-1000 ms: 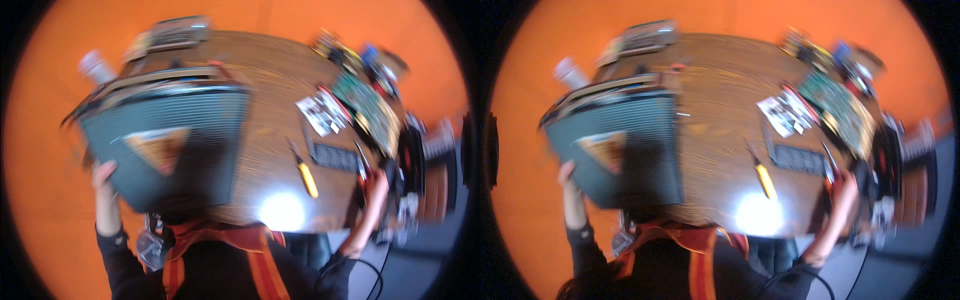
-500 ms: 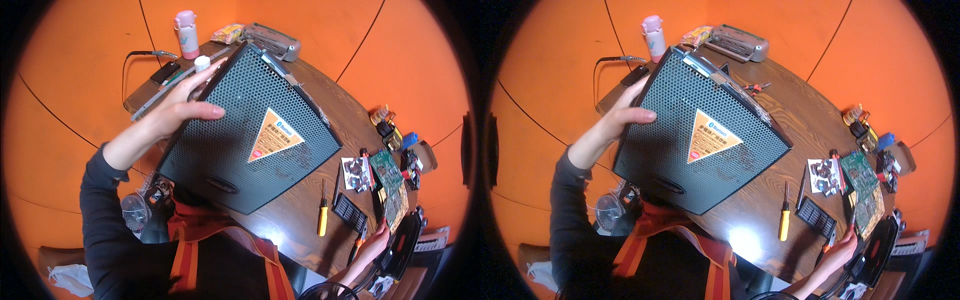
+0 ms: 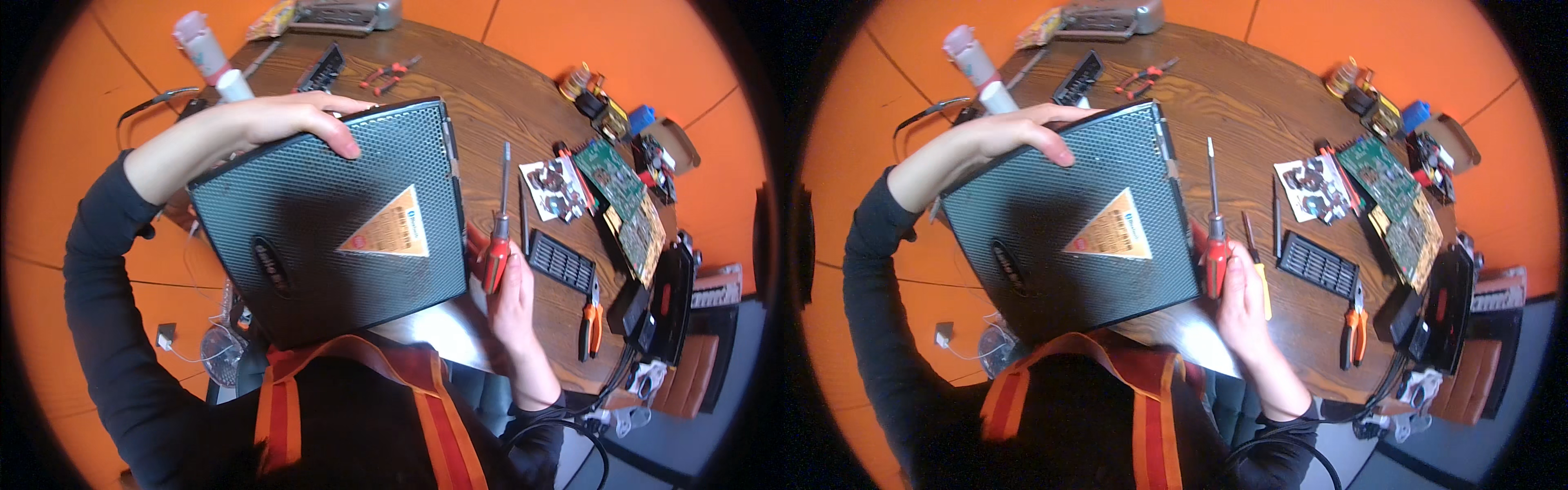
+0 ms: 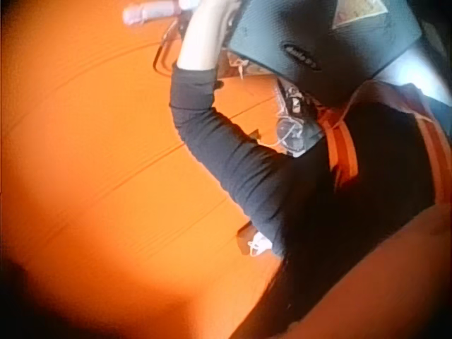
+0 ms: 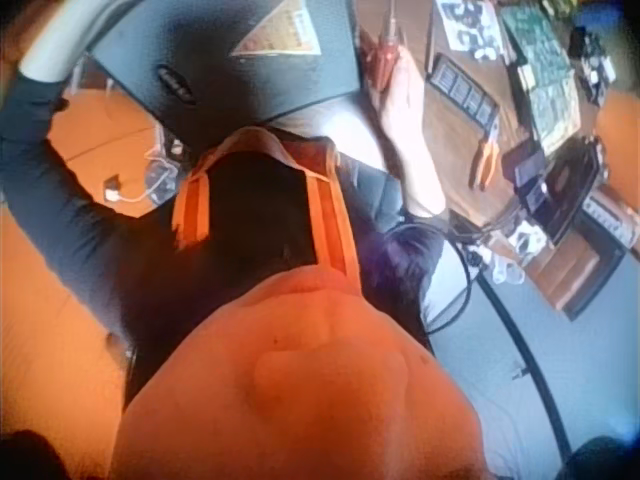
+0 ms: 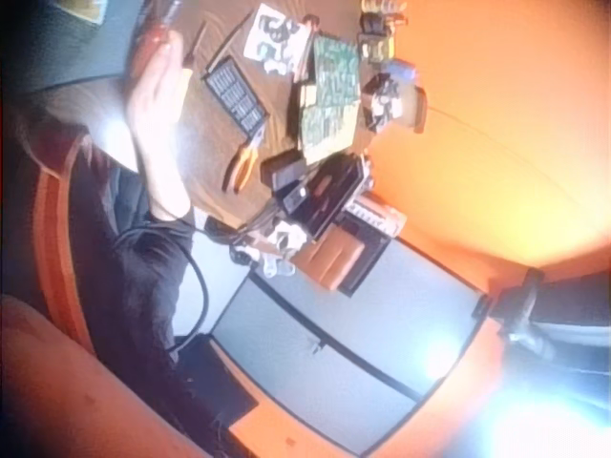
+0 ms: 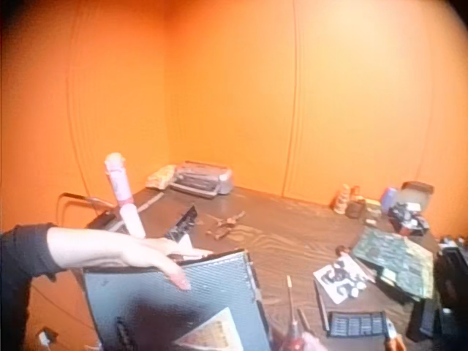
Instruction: The person uses a screwdriver to remove screws from the bottom and front grille of a portable speaker. They then remove the grille to expose the internal speaker cone and continue unscrewing components inside.
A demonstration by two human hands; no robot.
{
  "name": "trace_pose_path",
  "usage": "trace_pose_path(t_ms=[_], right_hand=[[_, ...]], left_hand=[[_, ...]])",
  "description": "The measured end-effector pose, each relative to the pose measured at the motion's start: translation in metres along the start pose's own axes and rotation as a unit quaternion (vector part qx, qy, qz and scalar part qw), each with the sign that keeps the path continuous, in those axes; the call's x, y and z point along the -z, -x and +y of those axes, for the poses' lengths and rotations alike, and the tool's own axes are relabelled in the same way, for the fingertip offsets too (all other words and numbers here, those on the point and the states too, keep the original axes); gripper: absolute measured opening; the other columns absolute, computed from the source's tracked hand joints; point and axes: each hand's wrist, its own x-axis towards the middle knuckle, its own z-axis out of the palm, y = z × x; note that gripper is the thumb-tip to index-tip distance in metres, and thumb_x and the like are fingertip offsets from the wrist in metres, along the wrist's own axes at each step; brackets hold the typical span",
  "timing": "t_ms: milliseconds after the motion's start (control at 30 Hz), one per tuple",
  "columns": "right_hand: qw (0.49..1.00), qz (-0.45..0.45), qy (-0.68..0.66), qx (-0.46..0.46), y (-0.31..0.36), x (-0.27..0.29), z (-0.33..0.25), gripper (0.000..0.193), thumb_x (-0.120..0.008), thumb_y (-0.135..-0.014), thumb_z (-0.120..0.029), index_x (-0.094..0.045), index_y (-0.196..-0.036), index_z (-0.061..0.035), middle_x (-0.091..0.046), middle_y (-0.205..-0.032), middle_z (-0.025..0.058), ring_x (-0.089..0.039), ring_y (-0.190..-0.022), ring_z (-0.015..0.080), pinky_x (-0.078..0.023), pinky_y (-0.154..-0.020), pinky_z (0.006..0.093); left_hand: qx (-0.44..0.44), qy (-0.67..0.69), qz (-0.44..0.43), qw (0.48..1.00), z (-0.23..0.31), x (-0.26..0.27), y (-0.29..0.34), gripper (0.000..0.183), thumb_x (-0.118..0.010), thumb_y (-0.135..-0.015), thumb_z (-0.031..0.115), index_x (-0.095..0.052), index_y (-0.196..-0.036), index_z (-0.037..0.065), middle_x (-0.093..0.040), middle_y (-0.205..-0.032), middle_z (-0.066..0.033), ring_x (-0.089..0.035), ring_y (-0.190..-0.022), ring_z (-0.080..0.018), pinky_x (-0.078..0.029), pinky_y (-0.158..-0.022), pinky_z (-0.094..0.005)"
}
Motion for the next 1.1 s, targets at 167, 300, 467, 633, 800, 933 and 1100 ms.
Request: trace_pose_path(t_ms=[167, 300, 467, 633, 800, 933, 1100], right_hand=[[0.998, 0.042, 0.0, 0.055, 0.045, -0.015, 0.003, 0.044, -0.022, -0.098, -0.036, -0.044, -0.098, 0.0022, -0.039, -0.131, 0.0328, -0.041, -0.123, 0.036, -0.032, -0.102, 0.0444], [0.99, 0.087, 0.01, 0.114, 0.056, -0.023, 0.007, 0.041, -0.027, -0.098, -0.031, -0.047, -0.101, 0.0038, -0.046, -0.126, 0.031, -0.054, -0.106, 0.0269, -0.04, -0.09, 0.0354], [0.985, 0.139, -0.079, 0.065, 0.061, -0.016, 0.012, 0.04, -0.031, -0.098, -0.034, -0.049, -0.1, 0.002, -0.06, -0.109, 0.0183, -0.058, -0.09, 0.0177, -0.043, -0.083, 0.0294], [0.976, 0.214, -0.025, 0.041, 0.04, 0.013, -0.001, 0.034, -0.031, -0.099, -0.028, -0.045, -0.11, 0.0011, -0.062, -0.094, 0.0205, -0.066, -0.079, 0.027, -0.051, -0.066, 0.032], [0.949, 0.274, 0.115, 0.101, 0.013, 0.041, -0.026, 0.032, -0.042, -0.095, -0.013, -0.044, -0.122, 0.0028, -0.06, -0.081, 0.0112, -0.056, -0.06, 0.0118, -0.045, -0.052, 0.0207], [0.933, 0.267, 0.173, 0.168, -0.005, 0.048, -0.035, 0.027, -0.048, -0.09, -0.006, -0.054, -0.115, 0.0048, -0.06, -0.092, 0.0115, -0.055, -0.06, 0.0087, -0.044, -0.051, 0.0189], [0.943, 0.246, 0.148, 0.167, -0.036, 0.056, -0.024, 0.031, -0.044, -0.094, -0.013, -0.053, -0.118, 0.0054, -0.062, -0.094, 0.0094, -0.049, -0.058, 0.0064, -0.036, -0.048, 0.0167]], left_hand=[[0.044, -0.001, -0.151, 0.987, -0.006, 0.004, -0.054, 0.081, -0.069, -0.063, 0.034, -0.042, -0.134, 0.006, -0.051, -0.127, -0.0175, -0.047, -0.116, -0.0298, -0.036, -0.098, -0.0445], [0.055, 0.052, -0.262, 0.962, -0.018, -0.003, -0.103, 0.062, -0.067, -0.069, 0.031, -0.052, -0.123, 0.005, -0.055, -0.121, -0.0132, -0.05, -0.11, -0.0245, -0.037, -0.096, -0.0393], [0.105, 0.042, -0.259, 0.959, -0.032, -0.007, -0.131, 0.052, -0.071, -0.066, 0.034, -0.062, -0.111, 0.008, -0.057, -0.115, -0.0102, -0.049, -0.109, -0.0222, -0.032, -0.099, -0.0362], [0.12, 0.047, -0.242, 0.962, -0.047, -0.007, -0.138, 0.057, -0.074, -0.062, 0.039, -0.063, -0.11, 0.01, -0.054, -0.121, -0.0112, -0.044, -0.117, -0.0235, -0.026, -0.102, -0.0342], [0.104, 0.011, -0.276, 0.956, -0.051, -0.004, -0.143, 0.078, -0.069, -0.067, 0.033, -0.042, -0.133, -0.001, -0.052, -0.126, -0.0155, -0.052, -0.111, -0.0242, -0.035, -0.099, -0.0341], [0.131, 0.04, -0.323, 0.936, -0.044, -0.003, -0.145, 0.073, -0.07, -0.07, 0.029, -0.042, -0.132, 0.0, -0.054, -0.124, -0.0152, -0.052, -0.112, -0.023, -0.035, -0.099, -0.0333], [0.139, 0.01, -0.317, 0.938, -0.031, -0.001, -0.143, 0.064, -0.072, -0.074, 0.028, -0.049, -0.126, 0.0, -0.058, -0.117, -0.0132, -0.056, -0.105, -0.0204, -0.04, -0.095, -0.032]])
